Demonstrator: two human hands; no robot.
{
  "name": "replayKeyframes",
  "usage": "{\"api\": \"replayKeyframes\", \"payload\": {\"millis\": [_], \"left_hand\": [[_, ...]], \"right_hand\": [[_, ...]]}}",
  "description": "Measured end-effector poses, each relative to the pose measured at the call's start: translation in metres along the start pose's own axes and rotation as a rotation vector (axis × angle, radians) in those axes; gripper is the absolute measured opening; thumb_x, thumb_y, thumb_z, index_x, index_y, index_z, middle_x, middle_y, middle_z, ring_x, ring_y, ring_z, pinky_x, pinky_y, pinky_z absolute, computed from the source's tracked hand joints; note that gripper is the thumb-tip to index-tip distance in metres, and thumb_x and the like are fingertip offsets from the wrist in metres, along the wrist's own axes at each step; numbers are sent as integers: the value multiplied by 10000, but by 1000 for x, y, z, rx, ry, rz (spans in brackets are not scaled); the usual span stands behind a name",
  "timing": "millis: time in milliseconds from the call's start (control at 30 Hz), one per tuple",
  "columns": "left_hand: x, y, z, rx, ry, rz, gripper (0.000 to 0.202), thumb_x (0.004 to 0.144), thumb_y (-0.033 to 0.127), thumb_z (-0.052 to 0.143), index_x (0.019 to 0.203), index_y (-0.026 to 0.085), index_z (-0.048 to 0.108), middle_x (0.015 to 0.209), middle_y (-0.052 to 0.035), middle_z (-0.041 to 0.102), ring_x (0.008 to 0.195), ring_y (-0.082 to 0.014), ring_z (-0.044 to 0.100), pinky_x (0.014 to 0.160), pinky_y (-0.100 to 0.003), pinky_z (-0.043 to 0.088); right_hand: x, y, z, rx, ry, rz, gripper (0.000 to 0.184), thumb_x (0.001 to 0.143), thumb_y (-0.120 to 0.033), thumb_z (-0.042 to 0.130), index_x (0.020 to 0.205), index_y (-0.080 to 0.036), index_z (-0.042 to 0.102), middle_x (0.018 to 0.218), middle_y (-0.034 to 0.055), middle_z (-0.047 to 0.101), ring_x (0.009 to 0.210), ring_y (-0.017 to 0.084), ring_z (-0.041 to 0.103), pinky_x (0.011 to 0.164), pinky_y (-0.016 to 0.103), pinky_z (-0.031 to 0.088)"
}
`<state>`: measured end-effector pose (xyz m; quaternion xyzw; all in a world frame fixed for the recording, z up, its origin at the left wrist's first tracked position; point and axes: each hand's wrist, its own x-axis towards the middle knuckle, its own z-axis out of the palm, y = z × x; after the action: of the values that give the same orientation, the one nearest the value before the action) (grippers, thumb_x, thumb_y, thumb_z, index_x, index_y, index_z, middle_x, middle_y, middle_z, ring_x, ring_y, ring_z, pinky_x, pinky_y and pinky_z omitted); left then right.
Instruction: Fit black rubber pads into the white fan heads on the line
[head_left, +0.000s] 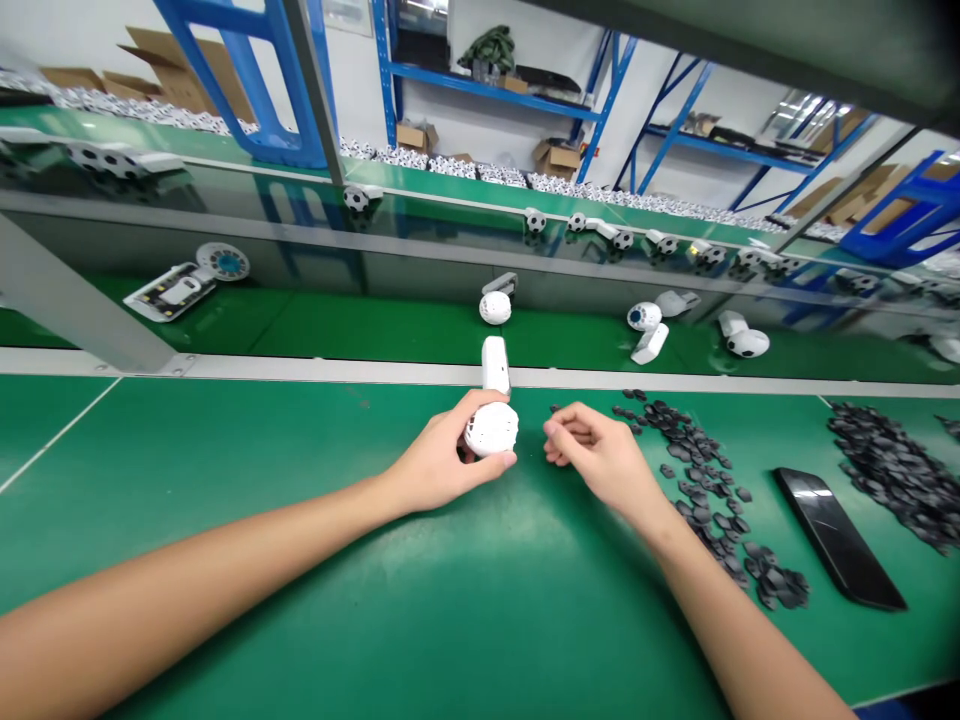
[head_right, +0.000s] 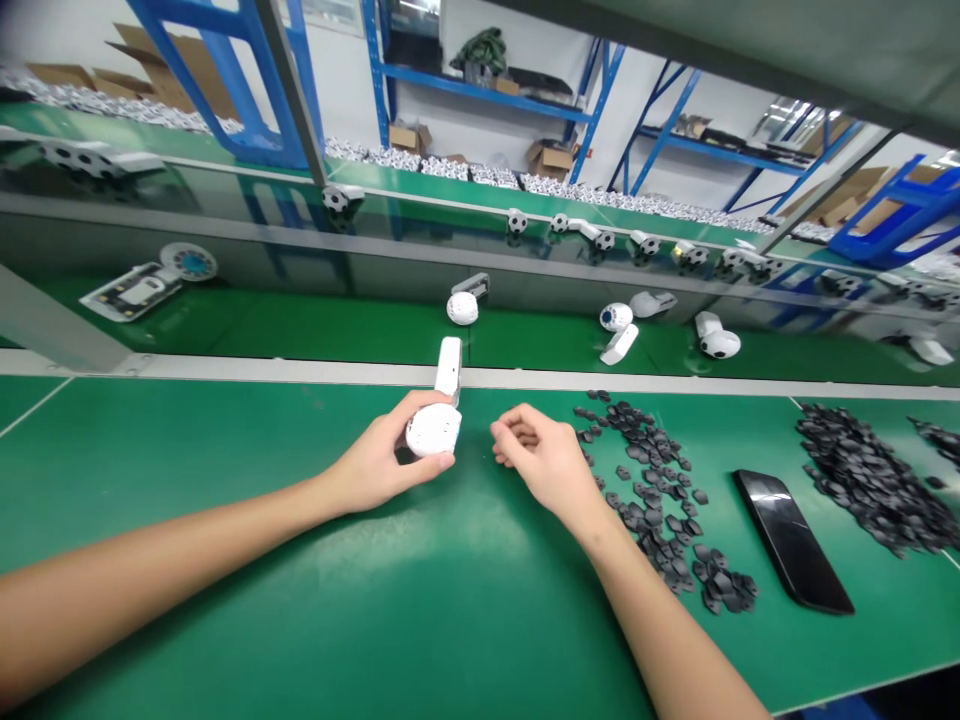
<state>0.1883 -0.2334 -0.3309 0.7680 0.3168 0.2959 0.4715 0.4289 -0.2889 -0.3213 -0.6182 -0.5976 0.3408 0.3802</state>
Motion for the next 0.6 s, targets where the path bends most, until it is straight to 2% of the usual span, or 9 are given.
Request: {"api": "replayKeyframes", "payload": {"millis": [67,167,267,400,500,600], "left_hand": [[2,-4,1,1,6,27,540,894,331,739,1348,267,455,1034,-6,600,745,-136,533,660,-246,451],[1,-9,2,65,-4,87,514,892,257,713,1321,264,430,1097,-27,572,785,-144,531,676,-251,453],[-2,-11,3,143,-29,159,513,893,206,676,1335,276,425,1170,-50,542,862,-168,551,735,-281,472],[-5,-9,4,225,-105,208,524,897,205,651,1367,300,442,1225,-64,507,919,-190,581,783,-316,495],[-5,-4,4,230,-136,196,599,866,271,717,1400,326,453,1274,-69,485,995,-214,608,837,-341,523],[-5,-1,5,212,-133,161,637,814,475,818,1352,326,511,1241,-57,491,1008,-231,615,868,-365,532]], "right_hand": [[-9,-8,4,151,-77,71,272,922,-468,735,968,-201,744,793,41,761,729,203,739,705,324,629],[-19,-18,11,231,-142,102,272,899,-441,762,1030,-207,808,851,47,797,769,188,755,748,299,633],[-23,-24,16,254,-156,143,248,880,-436,777,920,-194,816,801,48,791,731,183,751,703,281,624],[-25,-29,22,172,-122,130,245,853,-428,805,801,-189,778,681,27,749,634,166,702,635,265,582],[-27,-33,27,105,-91,91,234,857,-423,798,796,-198,773,704,23,762,642,169,705,638,264,570],[-30,-37,31,24,-20,41,233,849,-415,806,753,-206,765,693,9,758,592,150,672,576,247,522]]}}
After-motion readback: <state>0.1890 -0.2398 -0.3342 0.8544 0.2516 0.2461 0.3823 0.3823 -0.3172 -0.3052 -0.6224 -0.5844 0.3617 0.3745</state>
